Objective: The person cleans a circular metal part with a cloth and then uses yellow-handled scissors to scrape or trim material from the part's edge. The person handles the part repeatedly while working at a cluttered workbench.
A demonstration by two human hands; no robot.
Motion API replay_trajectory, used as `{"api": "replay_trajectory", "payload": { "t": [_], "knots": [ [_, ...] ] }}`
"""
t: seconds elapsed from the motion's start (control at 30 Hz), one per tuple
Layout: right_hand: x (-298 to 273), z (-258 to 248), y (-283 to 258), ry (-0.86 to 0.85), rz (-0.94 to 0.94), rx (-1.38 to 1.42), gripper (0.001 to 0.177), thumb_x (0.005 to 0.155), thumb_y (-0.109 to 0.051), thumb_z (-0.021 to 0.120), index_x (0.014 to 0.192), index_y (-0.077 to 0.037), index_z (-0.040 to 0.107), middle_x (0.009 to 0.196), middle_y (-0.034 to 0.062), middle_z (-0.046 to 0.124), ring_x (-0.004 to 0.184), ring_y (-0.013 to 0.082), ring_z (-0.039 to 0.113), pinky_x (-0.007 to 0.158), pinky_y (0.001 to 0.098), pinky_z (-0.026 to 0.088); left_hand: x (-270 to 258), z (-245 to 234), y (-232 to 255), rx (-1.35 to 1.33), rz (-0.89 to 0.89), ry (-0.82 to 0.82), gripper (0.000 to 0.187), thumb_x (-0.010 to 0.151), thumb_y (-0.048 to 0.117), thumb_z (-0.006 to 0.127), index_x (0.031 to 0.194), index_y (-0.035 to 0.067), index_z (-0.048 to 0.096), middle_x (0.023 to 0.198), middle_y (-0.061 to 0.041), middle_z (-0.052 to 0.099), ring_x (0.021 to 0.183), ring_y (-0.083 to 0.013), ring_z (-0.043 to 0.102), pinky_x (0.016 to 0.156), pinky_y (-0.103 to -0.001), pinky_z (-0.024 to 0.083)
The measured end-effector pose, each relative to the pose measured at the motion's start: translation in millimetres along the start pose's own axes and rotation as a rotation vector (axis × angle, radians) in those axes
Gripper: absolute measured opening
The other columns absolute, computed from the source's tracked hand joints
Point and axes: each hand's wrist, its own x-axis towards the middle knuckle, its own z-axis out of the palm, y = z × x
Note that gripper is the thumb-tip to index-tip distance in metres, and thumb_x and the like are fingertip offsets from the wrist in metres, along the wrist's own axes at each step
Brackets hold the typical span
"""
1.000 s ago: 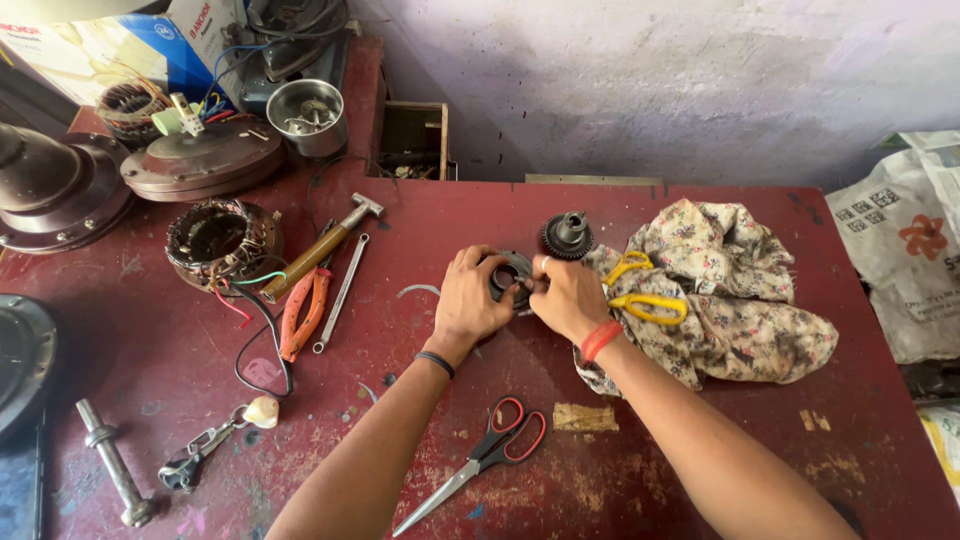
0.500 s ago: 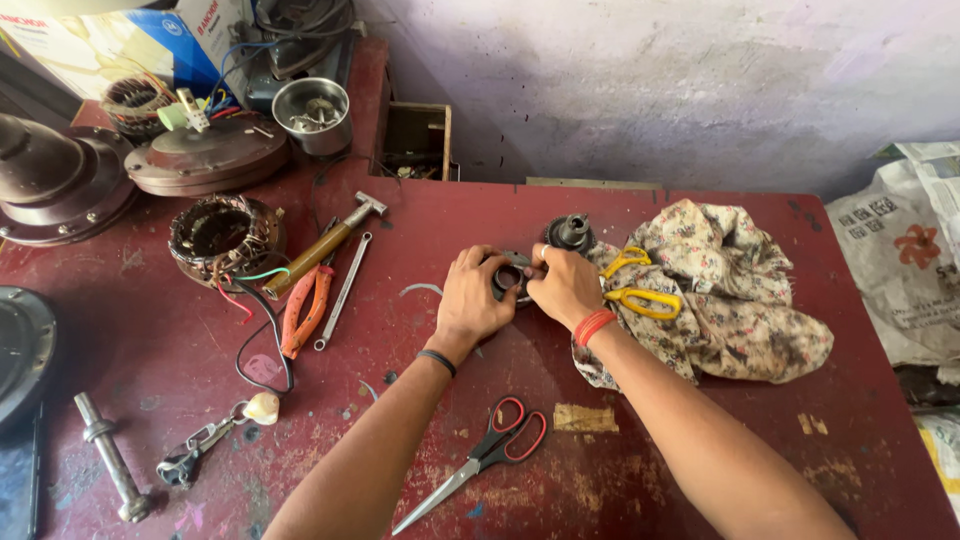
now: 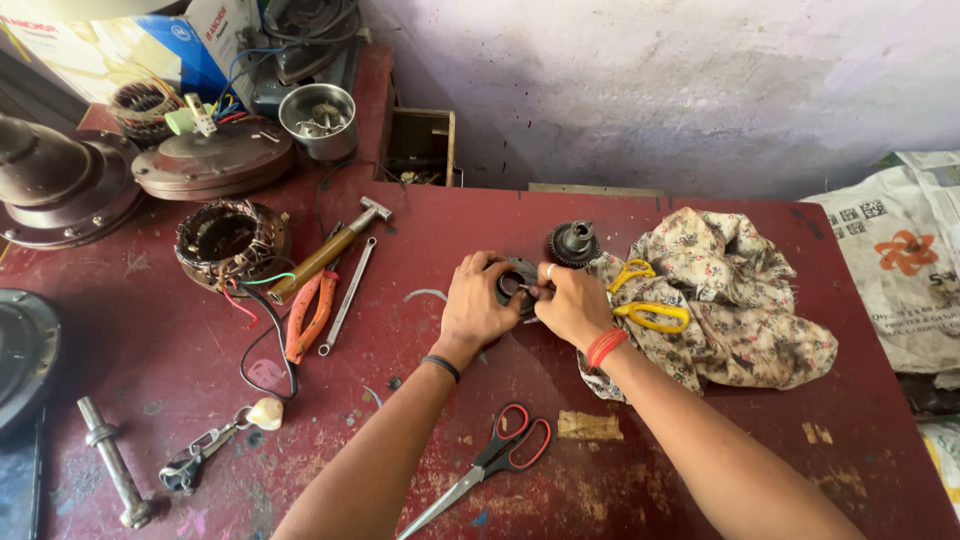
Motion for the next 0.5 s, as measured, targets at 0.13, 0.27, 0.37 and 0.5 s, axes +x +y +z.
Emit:
{"api": "replay_trajectory", "payload": {
  "t": [0.13,0.27,0.37,0.5],
  "knots": [
    [-1.6,0.4,0.1,-0.109,0.141,-0.104,0.002,0.083,-0.015,0.068,0.083,-0.013,0.069,0.063,0.0117,0.068,0.06,0.0318,0.068,0.056,0.0469,0.048,-5.7,1.9,1.5,-0.023,-0.001,0.017,0.043,0.072,0.021,0.079,0.11,0.002,0.074,0.123,-0.015,0.064,0.121,-0.0354,0.056,0.107,-0.045,0.044],
    [-2.6,-0.7,-0.8,-0.062,0.083,-0.065,0.002,0.082,-0.015,0.068,0.082,-0.013,0.068,0.064,0.0099,0.069,0.06,0.0316,0.068,0.056,0.045,0.048,-3.5,0.5,2.5,-0.024,-0.01,0.025,0.046,0.071,0.023,0.081,0.111,0.0,0.072,0.123,-0.017,0.063,0.121,-0.0364,0.056,0.107,-0.044,0.044],
    [4.9,1.1,-2.0,-0.083,0.106,-0.09,0.006,0.084,-0.016,0.068,0.082,-0.011,0.068,0.065,0.0115,0.069,0.063,0.0321,0.069,0.058,0.0458,0.049,-0.4,-1.6,1.8,-0.027,-0.013,0.039,0.045,0.072,0.023,0.082,0.109,0.0,0.073,0.122,-0.017,0.063,0.121,-0.0359,0.056,0.107,-0.043,0.045],
    [5.3,3.0,5.8,-0.043,0.002,-0.098,0.005,0.078,-0.014,0.068,0.082,-0.011,0.068,0.071,0.0107,0.072,0.069,0.0357,0.069,0.06,0.0489,0.05,-6.0,0.7,6.1,-0.077,-0.077,0.051,0.041,0.073,0.025,0.083,0.106,0.002,0.075,0.121,-0.014,0.064,0.12,-0.0339,0.057,0.104,-0.042,0.047]
  ]
}}
